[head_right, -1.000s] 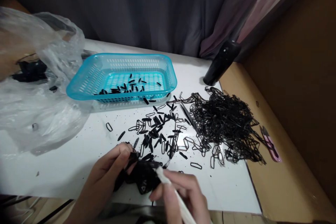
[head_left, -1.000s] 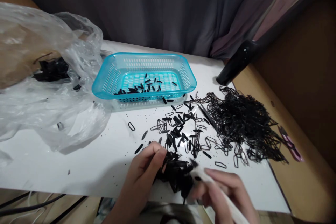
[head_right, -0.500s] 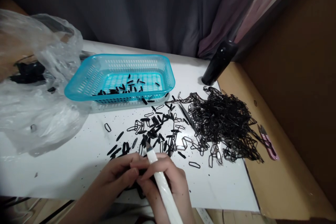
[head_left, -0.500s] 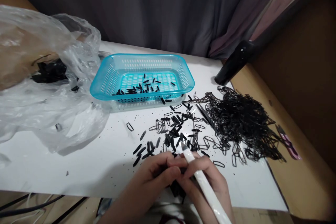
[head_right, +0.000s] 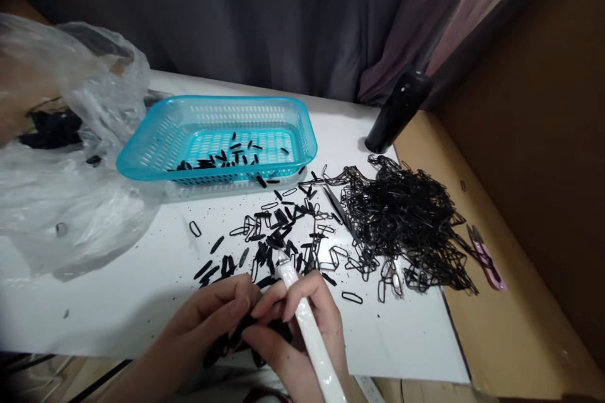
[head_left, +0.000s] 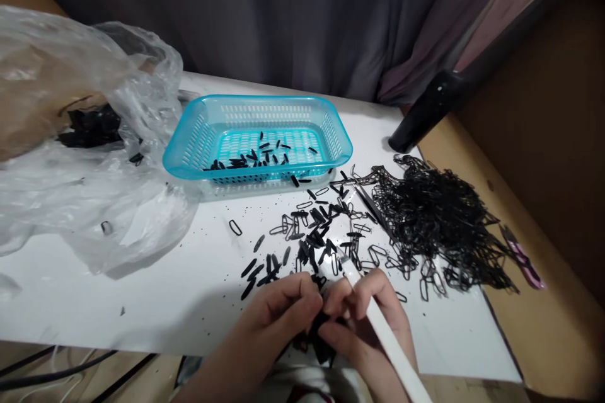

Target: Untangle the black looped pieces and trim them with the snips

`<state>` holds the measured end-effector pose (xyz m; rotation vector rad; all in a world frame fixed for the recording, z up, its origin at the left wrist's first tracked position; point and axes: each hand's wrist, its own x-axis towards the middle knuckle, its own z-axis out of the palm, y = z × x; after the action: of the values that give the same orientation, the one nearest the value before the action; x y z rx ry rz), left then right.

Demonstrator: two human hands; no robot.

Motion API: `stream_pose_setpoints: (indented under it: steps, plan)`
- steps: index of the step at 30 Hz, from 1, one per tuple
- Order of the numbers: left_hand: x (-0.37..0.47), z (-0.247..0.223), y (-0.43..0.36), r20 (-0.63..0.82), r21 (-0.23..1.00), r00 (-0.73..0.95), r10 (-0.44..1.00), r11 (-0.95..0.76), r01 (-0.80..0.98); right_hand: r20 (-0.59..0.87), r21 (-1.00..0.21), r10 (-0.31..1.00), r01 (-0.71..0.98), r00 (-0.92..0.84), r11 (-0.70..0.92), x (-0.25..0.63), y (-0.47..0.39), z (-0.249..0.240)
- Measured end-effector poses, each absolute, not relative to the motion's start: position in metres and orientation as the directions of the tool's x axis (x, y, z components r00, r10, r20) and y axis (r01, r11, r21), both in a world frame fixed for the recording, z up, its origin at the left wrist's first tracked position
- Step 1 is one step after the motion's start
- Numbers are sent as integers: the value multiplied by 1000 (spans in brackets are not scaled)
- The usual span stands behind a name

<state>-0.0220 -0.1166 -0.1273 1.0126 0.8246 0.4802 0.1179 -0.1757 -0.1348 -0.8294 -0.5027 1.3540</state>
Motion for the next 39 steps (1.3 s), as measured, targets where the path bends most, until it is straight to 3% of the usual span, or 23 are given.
stream_pose_setpoints:
  steps: [4, 11, 16, 20, 24, 30, 33, 37, 39]
  plan:
    - [-24, -125, -119, -338, 899, 618, 710, 439, -12, -73, -781, 965, -616, 252, 102, 113, -176, -136]
    - [-22, -123, -121, -281, 946, 562, 778, 325, 24, -6, -877, 978, -471, 209, 95, 120, -183, -144]
    - [-21, -124, -121, -360, 909, 548, 755, 417, 23, -25, -933, 962, -351, 271, 74, 121, -189, -138]
    - [-20, -124, -122, -384, 895, 551, 741, 446, 25, 167, -975, 948, -100, 272, 200, 127, -188, -140]
    - [-19, -124, -122, -410, 879, 566, 715, 476, 35, 393, -916, 900, 162, 189, 366, 137, -182, -142]
    - [-18, -123, -122, -398, 899, 556, 730, 430, 79, 670, -681, 733, 493, 121, 541, 133, -179, -138]
    - [-19, -123, -125, -361, 930, 507, 783, 340, 137, 689, -679, 697, 511, 196, 527, 129, -179, -138]
    - [-21, -124, -128, -350, 936, 471, 810, 286, 205, 643, -633, 765, 584, 31, 508, 133, -177, -133]
    - [-23, -126, -129, -355, 934, 495, 793, 281, 219, 569, -667, 822, 601, 30, 440, 136, -178, -130]
